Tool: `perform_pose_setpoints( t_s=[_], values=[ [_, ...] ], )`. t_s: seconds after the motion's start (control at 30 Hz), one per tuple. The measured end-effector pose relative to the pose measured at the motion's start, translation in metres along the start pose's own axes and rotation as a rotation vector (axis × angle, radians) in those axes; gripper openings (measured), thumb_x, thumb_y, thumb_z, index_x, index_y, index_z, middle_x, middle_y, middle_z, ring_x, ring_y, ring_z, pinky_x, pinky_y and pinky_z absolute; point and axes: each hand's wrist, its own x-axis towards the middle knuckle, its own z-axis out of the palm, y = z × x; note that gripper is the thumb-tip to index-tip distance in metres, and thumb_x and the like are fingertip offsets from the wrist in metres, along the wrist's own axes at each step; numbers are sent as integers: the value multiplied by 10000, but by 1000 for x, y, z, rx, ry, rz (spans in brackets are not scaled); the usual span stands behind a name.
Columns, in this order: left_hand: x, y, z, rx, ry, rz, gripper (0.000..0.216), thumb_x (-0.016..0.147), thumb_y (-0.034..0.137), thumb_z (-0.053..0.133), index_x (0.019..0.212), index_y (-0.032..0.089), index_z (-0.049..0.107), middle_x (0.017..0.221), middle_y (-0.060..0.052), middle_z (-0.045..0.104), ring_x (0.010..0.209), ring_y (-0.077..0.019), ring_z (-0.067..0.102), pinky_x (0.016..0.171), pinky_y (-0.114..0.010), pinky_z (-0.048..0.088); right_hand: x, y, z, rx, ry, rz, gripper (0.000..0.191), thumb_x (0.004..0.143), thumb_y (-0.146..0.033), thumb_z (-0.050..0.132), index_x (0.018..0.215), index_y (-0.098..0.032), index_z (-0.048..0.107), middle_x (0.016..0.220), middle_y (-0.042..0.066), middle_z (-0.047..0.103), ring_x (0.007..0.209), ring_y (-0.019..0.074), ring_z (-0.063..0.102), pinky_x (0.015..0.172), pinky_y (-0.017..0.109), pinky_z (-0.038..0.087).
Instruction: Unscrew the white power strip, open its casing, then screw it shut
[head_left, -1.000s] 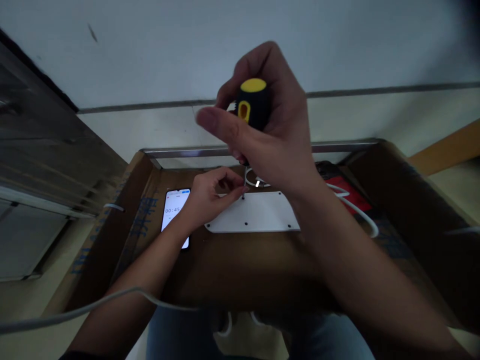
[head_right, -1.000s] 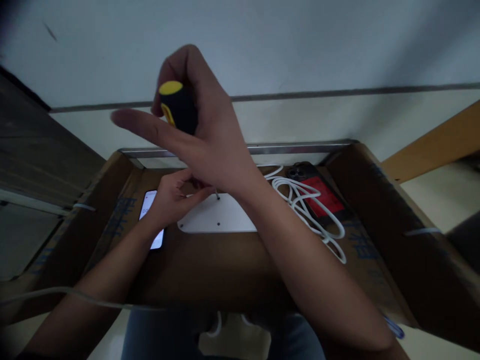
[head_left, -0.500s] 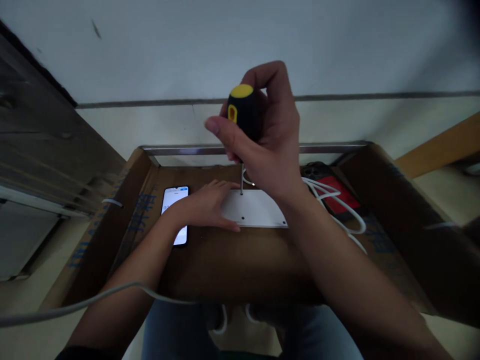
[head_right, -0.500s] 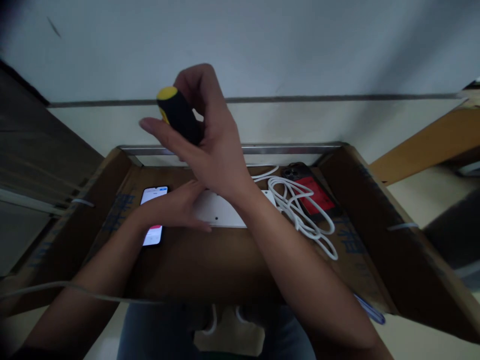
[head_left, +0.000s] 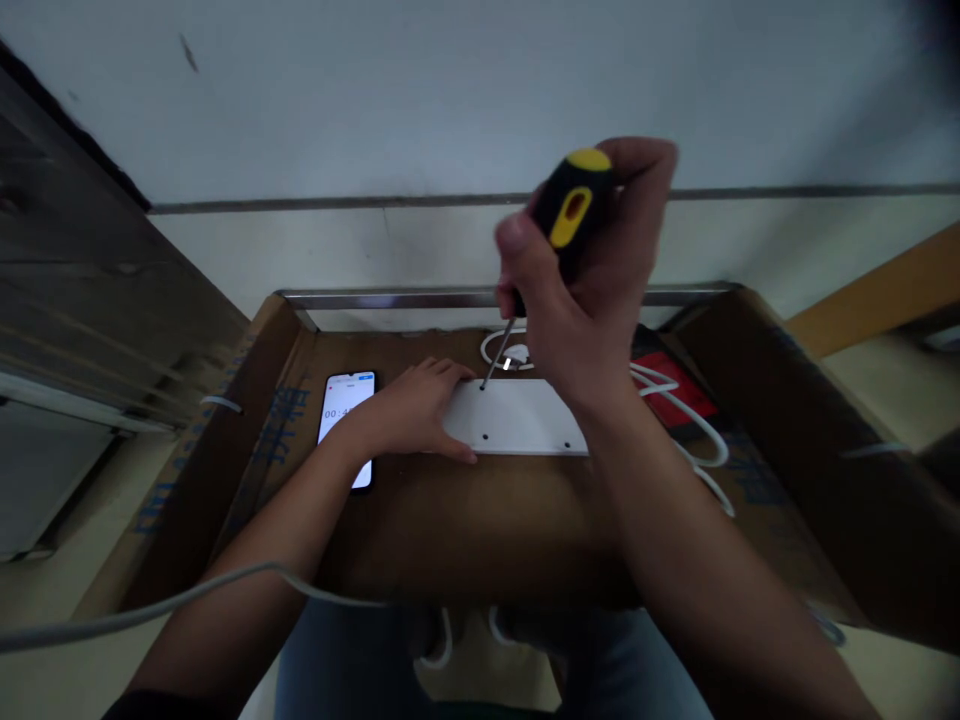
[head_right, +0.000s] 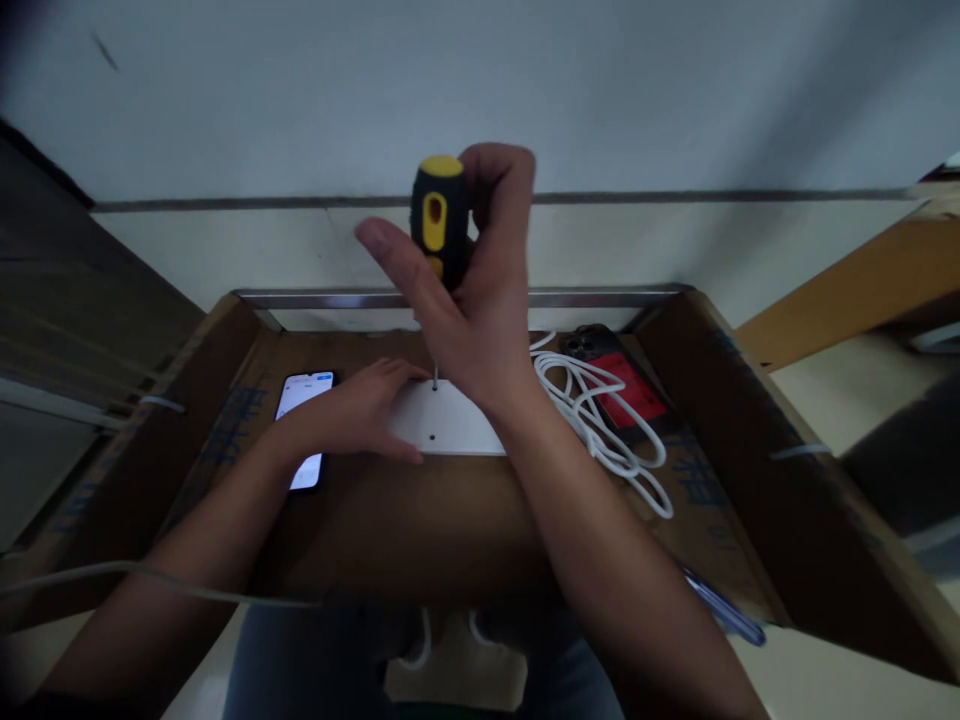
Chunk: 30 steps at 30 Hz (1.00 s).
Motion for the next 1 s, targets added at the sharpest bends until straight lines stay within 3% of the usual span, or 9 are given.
perform_pose_setpoints(
  t_s=[0.13, 0.27, 0.37, 0.47, 0.57, 0.7, 0.8, 0.87, 1.0],
  values=[
    [0, 0, 1, -13, 10, 6, 939, 638, 589, 896, 1387, 145, 544, 1377, -162, 611, 1299, -368, 551, 1114, -489, 439, -3, -5, -1, 71, -165, 97, 361, 1035, -453, 427, 1356, -289, 452, 1145, 25, 583, 746, 91, 520, 618, 260, 505],
    [0, 0, 2, -24, 27, 22, 903, 630, 570, 904, 1349, 140, 568, 1339, -167, 627, 1270, -371, 568, 1089, -488, 454, -3, -4, -1, 11, -127, 103, 436, 908, -505, 695, 1226, -292, 486, 1137, 9, 581, 863, 98, 595, 717, 241, 578],
    [0, 0, 1, -22, 19, 14, 915, 632, 559, 910, 1359, 125, 564, 1352, -169, 618, 1285, -364, 560, 1116, -478, 438, -1, -4, -4, -16, -103, 109, 543, 764, -513, 843, 1108, -288, 489, 1116, -4, 579, 813, 94, 581, 672, 225, 578],
    [0, 0, 1, -30, 10, 11, 940, 633, 579, 910, 1374, 122, 558, 1372, -167, 608, 1313, -355, 547, 1140, -458, 425, 0, -7, -7, 111, -177, 206, 436, 852, -539, 736, 1192, -313, 582, 1119, -1, 602, 704, 81, 512, 608, 229, 525],
    [-1, -2, 1, -28, 3, 17, 979, 620, 620, 906, 1382, 116, 554, 1361, -168, 606, 1310, -353, 548, 1139, -443, 425, 0, -8, -8, 274, -235, 300, 376, 930, -516, 621, 1251, -319, 631, 1198, 4, 618, 757, 96, 558, 635, 244, 524],
    [-3, -4, 3, -26, 21, 30, 967, 622, 637, 901, 1375, 134, 562, 1339, -162, 615, 1291, -357, 554, 1117, -459, 442, -1, -4, -6, 176, -147, 188, 334, 852, -438, 767, 1096, -283, 600, 1052, -11, 634, 822, 109, 639, 698, 249, 561],
    [-4, -7, 0, -88, 44, 29, 938, 621, 610, 909, 1364, 146, 575, 1355, -168, 626, 1289, -364, 572, 1108, -484, 464, -2, -3, -5, 199, -113, 146, 465, 767, -378, 859, 1011, -279, 475, 988, -53, 631, 662, 71, 586, 562, 220, 503],
    [-5, -10, -4, -187, 70, 4, 851, 685, 584, 873, 1362, 161, 577, 1373, -164, 636, 1269, -343, 607, 1093, -483, 488, -2, -4, -5, 237, -124, 181, 388, 843, -426, 785, 1061, -287, 496, 964, -44, 631, 592, 62, 510, 510, 230, 444],
    [-4, -12, -9, -370, 211, -24, 575, 869, 514, 721, 1318, 173, 610, 1310, -137, 690, 1159, -269, 677, 983, -419, 560, -1, -6, -5, 330, -213, 267, 347, 952, -521, 617, 1206, -286, 597, 1026, 0, 650, 671, 89, 553, 578, 266, 486]
  ],
)
